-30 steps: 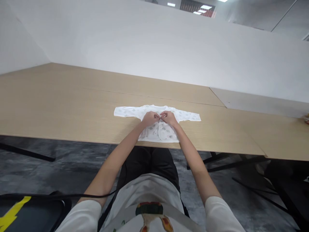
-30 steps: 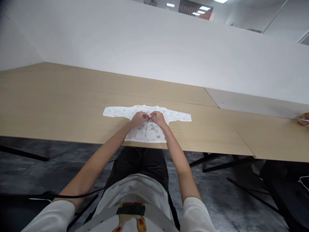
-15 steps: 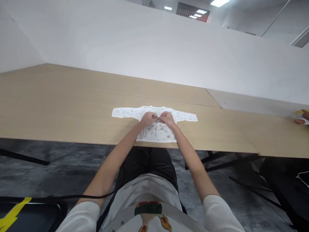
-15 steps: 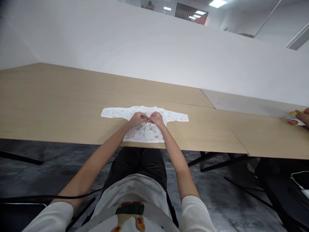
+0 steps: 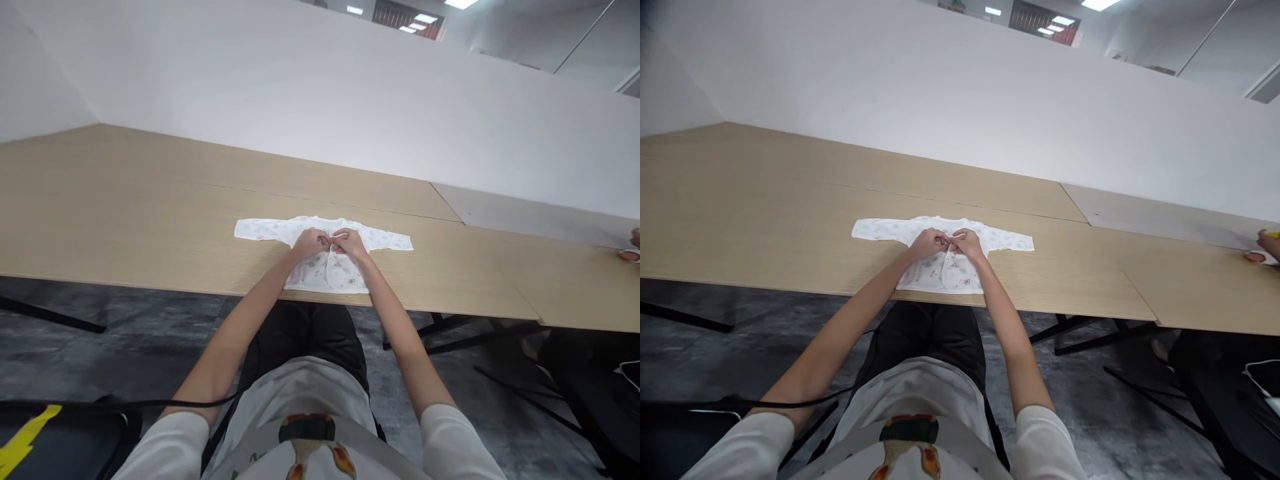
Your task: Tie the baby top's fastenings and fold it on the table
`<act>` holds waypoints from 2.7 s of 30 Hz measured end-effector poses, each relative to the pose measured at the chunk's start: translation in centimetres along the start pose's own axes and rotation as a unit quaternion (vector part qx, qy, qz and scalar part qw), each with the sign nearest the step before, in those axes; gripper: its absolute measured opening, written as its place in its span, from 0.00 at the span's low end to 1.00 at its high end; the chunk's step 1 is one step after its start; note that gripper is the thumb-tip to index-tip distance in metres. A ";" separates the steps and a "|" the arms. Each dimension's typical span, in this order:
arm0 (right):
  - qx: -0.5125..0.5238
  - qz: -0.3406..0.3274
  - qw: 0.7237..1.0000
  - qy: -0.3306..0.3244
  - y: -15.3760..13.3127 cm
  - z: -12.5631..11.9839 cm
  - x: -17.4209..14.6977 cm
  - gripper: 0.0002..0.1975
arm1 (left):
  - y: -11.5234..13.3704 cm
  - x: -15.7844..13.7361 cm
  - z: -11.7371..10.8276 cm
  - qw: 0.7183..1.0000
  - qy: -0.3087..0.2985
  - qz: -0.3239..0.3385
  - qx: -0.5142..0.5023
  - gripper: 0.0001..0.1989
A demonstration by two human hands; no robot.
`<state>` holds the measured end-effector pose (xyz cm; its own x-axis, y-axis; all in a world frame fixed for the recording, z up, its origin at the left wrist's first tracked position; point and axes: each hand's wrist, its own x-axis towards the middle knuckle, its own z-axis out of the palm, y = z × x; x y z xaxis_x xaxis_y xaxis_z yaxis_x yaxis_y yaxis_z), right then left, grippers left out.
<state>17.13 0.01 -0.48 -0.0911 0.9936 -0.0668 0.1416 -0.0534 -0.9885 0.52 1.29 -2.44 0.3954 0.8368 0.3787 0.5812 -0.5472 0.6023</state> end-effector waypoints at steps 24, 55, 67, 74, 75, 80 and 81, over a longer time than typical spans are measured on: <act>-0.164 0.033 0.949 -0.268 -2.8 -3.4 -2.1 0.07 | 1.1 -0.5 -3.1 0.968 -0.205 -0.052 -0.136 0.16; -0.212 0.040 0.939 -0.269 -3.2 -2.4 -2.7 0.10 | 3.3 -0.7 -3.7 0.969 -0.231 -0.088 -0.016 0.12; -0.183 0.034 0.945 -0.268 -3.1 -2.8 -2.4 0.06 | 2.9 -0.6 -3.5 0.969 -0.225 -0.065 -0.074 0.11; -0.204 0.061 0.946 -0.244 -3.9 -2.4 -3.1 0.06 | 2.7 -0.6 -3.4 0.969 -0.220 -0.065 -0.089 0.11; -0.205 0.061 0.947 -0.241 -4.0 -2.3 -3.2 0.07 | 2.6 -0.6 -3.3 0.969 -0.219 -0.065 -0.096 0.11; -0.203 0.056 0.944 -0.255 -4.1 -2.1 -3.3 0.09 | 2.1 -0.5 -3.1 0.968 -0.216 -0.062 -0.115 0.12; -0.199 0.052 0.943 -0.261 -4.1 -2.2 -3.2 0.09 | 2.1 -0.5 -3.1 0.968 -0.215 -0.063 -0.117 0.12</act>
<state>18.98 -2.75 4.03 -0.5155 0.7947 -0.3205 0.5255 -0.0022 -0.8508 -0.66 -0.25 0.76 0.6207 0.7841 -0.0048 0.4865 -0.3803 0.7866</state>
